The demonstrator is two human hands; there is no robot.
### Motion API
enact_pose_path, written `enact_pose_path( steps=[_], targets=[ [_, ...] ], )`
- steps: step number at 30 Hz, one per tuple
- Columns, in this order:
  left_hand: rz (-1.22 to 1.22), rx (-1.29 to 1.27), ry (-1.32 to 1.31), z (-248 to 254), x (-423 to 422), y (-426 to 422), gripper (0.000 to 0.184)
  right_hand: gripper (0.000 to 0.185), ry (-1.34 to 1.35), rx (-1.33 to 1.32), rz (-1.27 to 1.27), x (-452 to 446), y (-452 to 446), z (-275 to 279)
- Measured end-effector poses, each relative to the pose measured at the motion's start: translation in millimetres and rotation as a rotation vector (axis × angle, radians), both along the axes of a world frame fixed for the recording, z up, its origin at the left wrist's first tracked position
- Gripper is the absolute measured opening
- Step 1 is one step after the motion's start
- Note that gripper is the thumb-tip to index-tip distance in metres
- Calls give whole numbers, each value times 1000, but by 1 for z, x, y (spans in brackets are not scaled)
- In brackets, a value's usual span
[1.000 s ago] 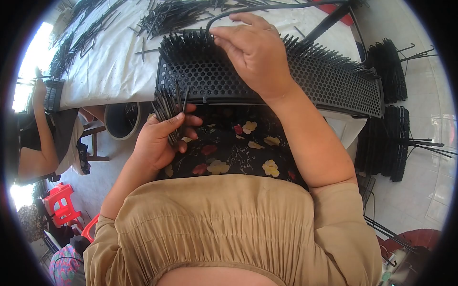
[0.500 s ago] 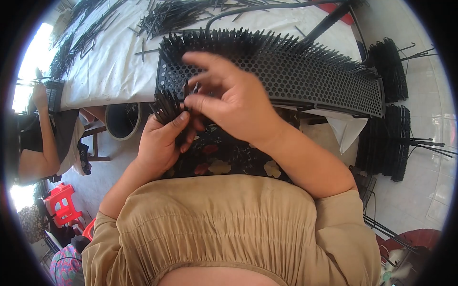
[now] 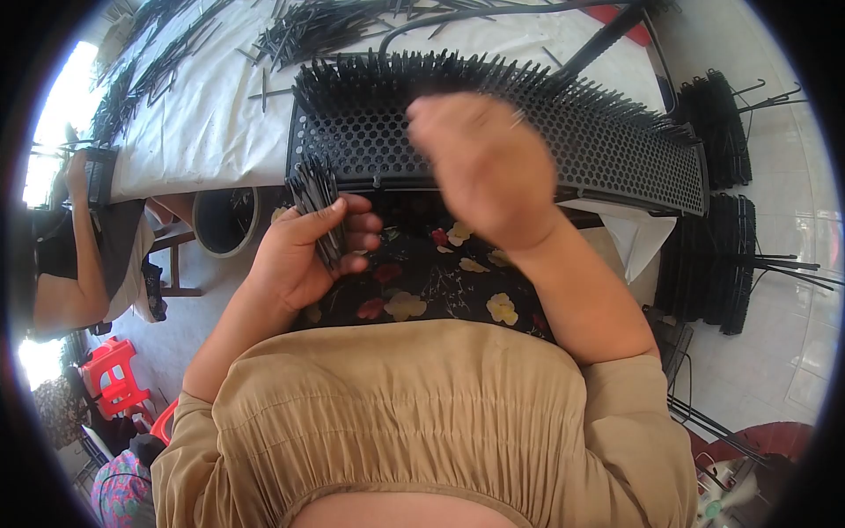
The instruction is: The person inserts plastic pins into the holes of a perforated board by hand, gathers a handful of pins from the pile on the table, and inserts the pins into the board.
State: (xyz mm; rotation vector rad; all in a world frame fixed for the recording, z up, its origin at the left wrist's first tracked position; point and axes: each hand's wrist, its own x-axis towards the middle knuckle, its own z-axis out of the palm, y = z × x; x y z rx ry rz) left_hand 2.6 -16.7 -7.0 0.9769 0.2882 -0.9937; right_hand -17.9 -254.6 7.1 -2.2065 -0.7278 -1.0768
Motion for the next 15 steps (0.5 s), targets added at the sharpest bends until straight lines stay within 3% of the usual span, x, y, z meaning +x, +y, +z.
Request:
enact_pose_path(
  steps=[1,5,8,10,11,12,14,15],
  targets=[
    [50,-62,65,7,-1,-5,23,21,-70,-209,115,-2,4,0],
    [168,-194,135,-4,-3,-3,19,21,92,-309,242,-31,44,-7],
    [47,-118,11,-15,-2,2,16,33,250,-118,286,-33,39,-1],
    [-25,-169,-3,-11,0,6,15,32,351,35,43,-33,32,-1],
    [-39,-133,-57,-9,-2,4,16,29,581,293,-40,-34,35,-1],
    [-54,-97,-110,-7,-4,2,17,29,579,292,-43,-33,40,-1],
    [-72,-73,-149,1,-9,-5,19,27,941,837,82,-32,46,0],
    [-87,-47,-188,4,-10,-8,22,29,1025,821,123,-32,43,3]
  ],
)
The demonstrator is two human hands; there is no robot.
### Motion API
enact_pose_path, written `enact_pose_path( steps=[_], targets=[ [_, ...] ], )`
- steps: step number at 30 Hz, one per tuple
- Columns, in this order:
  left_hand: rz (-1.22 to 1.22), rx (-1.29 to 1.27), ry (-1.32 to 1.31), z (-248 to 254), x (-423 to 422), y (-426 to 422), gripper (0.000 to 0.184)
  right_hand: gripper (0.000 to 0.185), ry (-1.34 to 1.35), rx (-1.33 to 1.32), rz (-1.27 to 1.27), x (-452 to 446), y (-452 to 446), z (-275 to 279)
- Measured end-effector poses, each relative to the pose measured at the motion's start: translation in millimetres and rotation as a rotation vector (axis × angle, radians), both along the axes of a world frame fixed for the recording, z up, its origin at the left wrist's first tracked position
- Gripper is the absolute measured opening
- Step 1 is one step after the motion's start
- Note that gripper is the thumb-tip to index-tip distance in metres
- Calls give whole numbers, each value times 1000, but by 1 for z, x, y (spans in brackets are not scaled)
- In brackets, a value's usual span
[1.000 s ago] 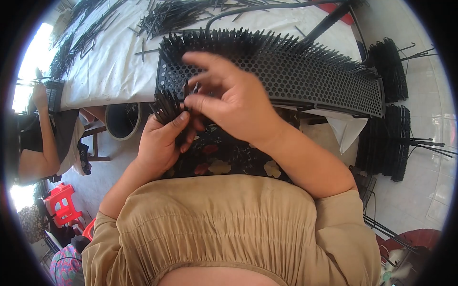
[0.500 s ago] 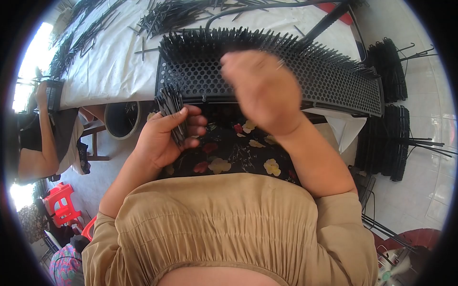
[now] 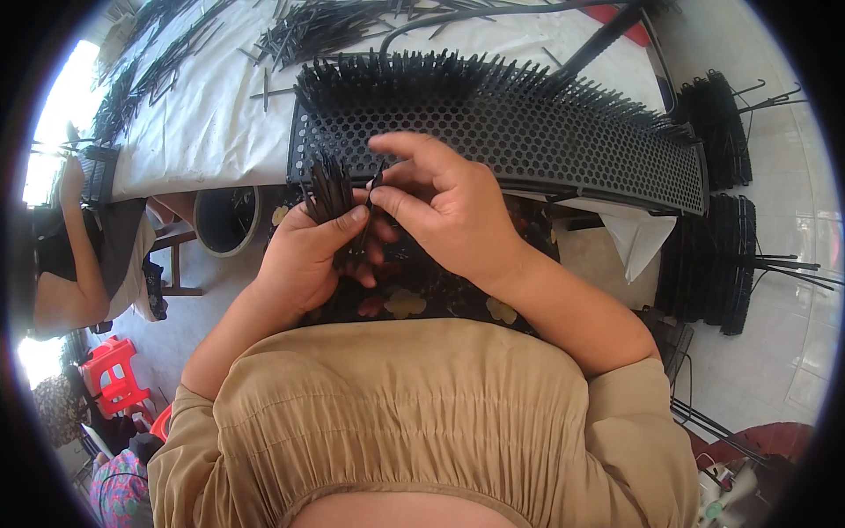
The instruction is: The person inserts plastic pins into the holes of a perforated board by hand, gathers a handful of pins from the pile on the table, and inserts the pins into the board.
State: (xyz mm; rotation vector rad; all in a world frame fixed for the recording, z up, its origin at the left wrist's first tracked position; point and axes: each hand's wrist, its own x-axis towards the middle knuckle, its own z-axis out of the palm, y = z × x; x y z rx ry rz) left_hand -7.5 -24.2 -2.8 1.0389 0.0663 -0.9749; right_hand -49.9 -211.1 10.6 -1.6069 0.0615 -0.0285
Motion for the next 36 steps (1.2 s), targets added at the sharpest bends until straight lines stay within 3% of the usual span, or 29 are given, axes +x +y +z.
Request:
enact_pose_path(
  steps=[8,11,14,18,21,30,36],
  targets=[
    [-18,100,-72,3,5,-2,26,26,10,99,-79,16,-17,12],
    [18,108,40,0,11,1,27,22,-265,100,-243,29,-33,7],
    [63,113,149,-11,15,9,27,23,-684,-356,-379,48,-72,-6],
    [164,27,191,-4,8,5,30,23,-734,-482,-422,50,-81,-6],
    [75,-80,184,-10,11,11,33,21,-774,-512,-410,56,-74,-11],
    [82,-44,154,-8,10,12,34,19,-775,-621,-368,57,-70,-5],
    [85,-13,159,-8,9,11,30,18,-713,-468,-374,60,-63,-11]
  ],
)
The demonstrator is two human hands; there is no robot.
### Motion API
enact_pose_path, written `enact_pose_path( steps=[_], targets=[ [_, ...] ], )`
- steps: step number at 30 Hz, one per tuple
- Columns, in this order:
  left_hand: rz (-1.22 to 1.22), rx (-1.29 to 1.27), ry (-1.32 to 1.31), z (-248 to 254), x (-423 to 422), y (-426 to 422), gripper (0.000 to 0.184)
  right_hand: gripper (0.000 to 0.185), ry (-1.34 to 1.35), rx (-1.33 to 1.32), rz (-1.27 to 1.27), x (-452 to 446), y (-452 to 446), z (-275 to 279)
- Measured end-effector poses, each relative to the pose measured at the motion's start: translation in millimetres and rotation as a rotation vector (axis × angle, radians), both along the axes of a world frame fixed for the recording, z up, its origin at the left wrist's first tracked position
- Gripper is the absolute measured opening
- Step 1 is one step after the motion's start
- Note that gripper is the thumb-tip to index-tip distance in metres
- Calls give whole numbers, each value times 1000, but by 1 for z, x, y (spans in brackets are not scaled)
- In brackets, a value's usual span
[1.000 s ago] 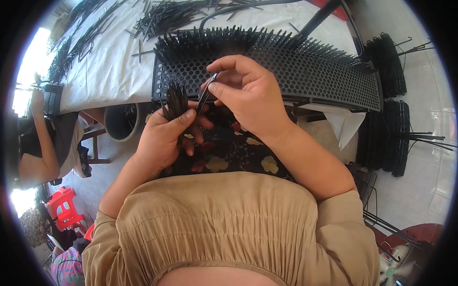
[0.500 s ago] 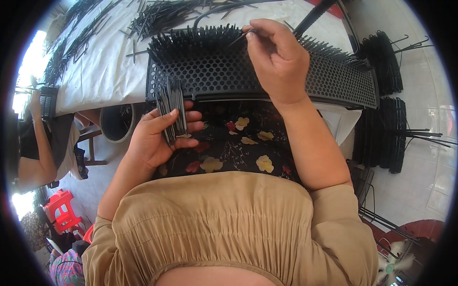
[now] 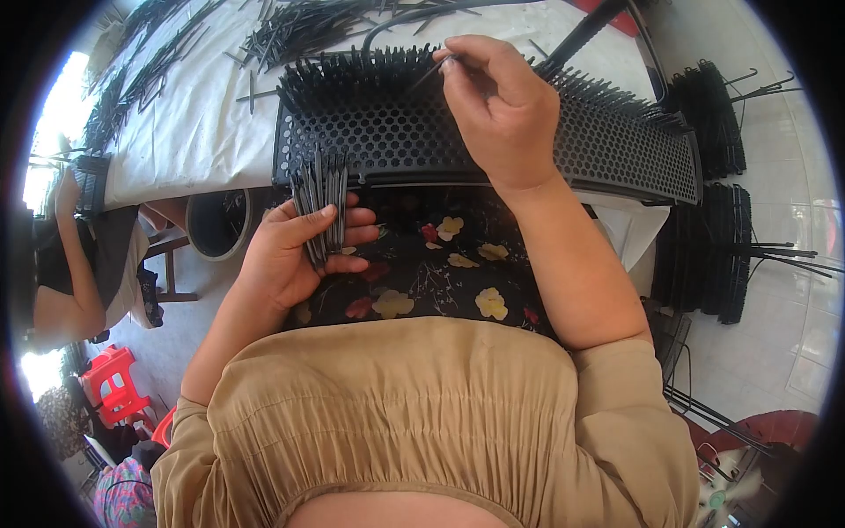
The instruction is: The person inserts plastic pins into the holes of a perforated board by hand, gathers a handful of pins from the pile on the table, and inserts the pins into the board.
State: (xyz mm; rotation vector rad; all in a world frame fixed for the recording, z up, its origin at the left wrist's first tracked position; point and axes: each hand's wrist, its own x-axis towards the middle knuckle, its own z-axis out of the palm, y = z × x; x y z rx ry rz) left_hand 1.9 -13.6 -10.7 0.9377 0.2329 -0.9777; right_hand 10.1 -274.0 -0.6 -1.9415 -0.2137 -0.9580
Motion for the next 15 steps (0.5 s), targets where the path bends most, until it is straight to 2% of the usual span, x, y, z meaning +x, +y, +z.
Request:
enact_pose_path(
  steps=[4,6,13,15],
  targets=[
    [6,9,-2,-1,0,0,29,17,-22,13,-17,2,3,-1],
    [1,11,-1,-2,0,0,29,17,-83,-169,-30,3,4,0],
    [1,4,12,-1,2,2,24,17,-62,-177,-93,2,0,2],
    [5,-3,13,-1,1,1,23,18,-56,-259,-85,2,2,3]
  ],
)
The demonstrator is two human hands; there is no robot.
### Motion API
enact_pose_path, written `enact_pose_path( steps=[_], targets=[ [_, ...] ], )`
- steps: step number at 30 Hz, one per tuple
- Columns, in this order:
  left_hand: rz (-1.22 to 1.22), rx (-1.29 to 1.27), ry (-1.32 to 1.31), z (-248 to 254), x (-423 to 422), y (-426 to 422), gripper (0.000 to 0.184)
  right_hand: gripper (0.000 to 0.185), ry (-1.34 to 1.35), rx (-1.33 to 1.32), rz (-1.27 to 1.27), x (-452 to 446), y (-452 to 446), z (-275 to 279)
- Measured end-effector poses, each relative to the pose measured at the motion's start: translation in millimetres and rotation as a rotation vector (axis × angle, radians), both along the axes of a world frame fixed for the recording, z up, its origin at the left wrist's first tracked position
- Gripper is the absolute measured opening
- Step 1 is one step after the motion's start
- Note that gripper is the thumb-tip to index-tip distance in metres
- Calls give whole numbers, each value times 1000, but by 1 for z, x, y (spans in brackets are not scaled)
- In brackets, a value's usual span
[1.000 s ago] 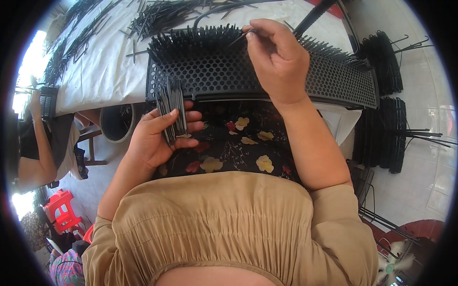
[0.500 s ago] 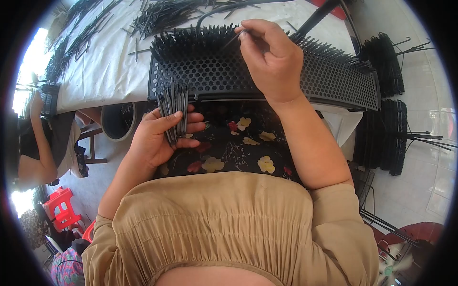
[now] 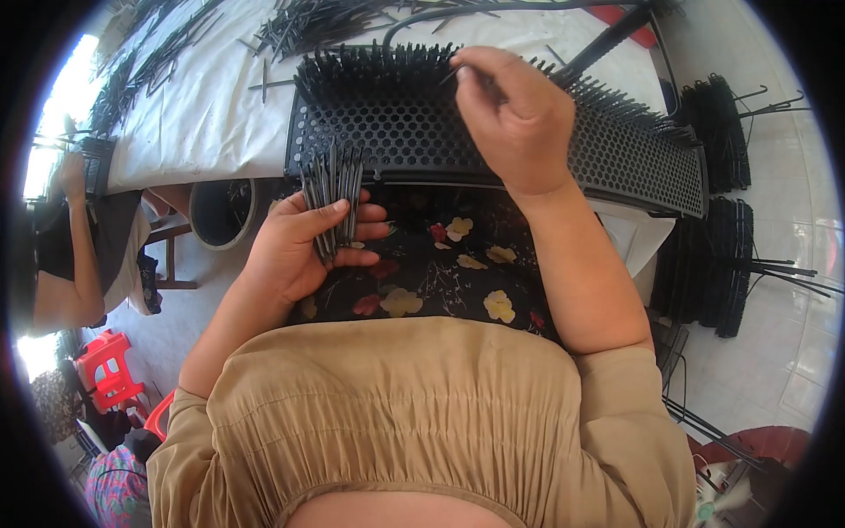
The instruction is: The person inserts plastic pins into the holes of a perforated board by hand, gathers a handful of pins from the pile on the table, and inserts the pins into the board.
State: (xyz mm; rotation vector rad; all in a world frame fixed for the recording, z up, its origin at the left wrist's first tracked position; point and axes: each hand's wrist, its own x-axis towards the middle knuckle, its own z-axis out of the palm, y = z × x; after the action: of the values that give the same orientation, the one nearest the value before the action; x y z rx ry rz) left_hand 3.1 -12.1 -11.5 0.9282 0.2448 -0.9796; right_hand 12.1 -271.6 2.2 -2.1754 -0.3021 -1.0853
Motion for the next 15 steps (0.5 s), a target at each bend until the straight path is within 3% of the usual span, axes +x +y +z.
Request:
enact_pose_path(
  steps=[8,10,14,15],
  targets=[
    [-3,94,-75,-4,-1,-2,23,18,-34,-126,82,15,1,1],
    [7,114,-88,-6,-1,-2,22,15,-71,-307,60,20,-3,7],
    [-18,161,-166,-9,-2,-2,17,13,-66,-351,-10,18,-6,3],
    [-33,177,-190,-8,-3,-2,15,11,-27,-250,-30,11,0,7]
  ],
)
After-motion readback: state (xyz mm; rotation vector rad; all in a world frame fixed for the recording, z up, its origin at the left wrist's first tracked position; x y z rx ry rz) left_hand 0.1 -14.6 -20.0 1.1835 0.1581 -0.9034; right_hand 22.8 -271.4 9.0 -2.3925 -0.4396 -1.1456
